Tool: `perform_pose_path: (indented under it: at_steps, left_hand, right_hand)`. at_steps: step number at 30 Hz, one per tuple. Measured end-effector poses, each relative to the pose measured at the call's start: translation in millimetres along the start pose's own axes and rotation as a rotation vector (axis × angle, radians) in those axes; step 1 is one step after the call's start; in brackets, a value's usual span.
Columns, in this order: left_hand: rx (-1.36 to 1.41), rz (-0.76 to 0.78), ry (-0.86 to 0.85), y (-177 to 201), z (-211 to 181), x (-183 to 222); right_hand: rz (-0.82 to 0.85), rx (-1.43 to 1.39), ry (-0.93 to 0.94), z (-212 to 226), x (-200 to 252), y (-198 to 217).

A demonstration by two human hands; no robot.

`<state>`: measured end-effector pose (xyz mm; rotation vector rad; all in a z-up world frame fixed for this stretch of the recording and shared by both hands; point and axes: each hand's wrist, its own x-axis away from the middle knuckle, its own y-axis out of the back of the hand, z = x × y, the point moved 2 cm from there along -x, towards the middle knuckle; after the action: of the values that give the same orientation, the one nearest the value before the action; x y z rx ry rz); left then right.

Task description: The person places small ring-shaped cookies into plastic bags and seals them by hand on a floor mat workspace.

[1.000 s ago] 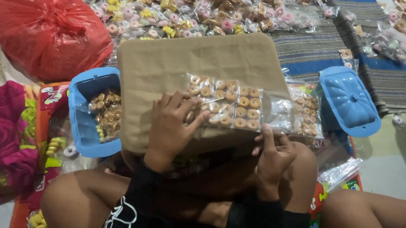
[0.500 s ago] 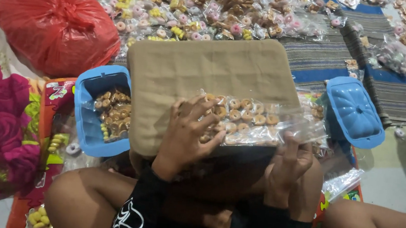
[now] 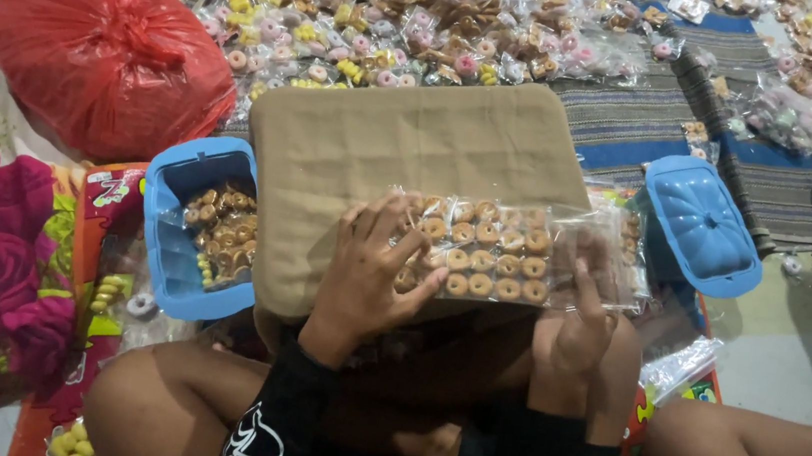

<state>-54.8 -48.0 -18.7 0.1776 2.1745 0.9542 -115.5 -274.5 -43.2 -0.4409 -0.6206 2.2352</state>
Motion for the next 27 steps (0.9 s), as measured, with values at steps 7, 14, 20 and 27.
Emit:
perform_pose_path:
  at_steps: [7, 14, 20, 27]
  left_hand:
    - [0.003, -0.012, 0.018, -5, 4, 3]
    - [-0.006, 0.031, 0.046, -4, 2, 3]
    - [0.185, 0.054, 0.105, 12, -2, -2]
    - [0.282, 0.079, 0.159, 23, -11, -7]
  right_hand:
    - [0.085, 0.136, 0.045, 6, 12, 8]
    - [0.558, 1.434, 0.820, 62, 31, -25]
    - [0.243, 0.156, -0.078, 50, 9, -11]
    - [0.256, 0.250, 0.046, 117, -74, 43]
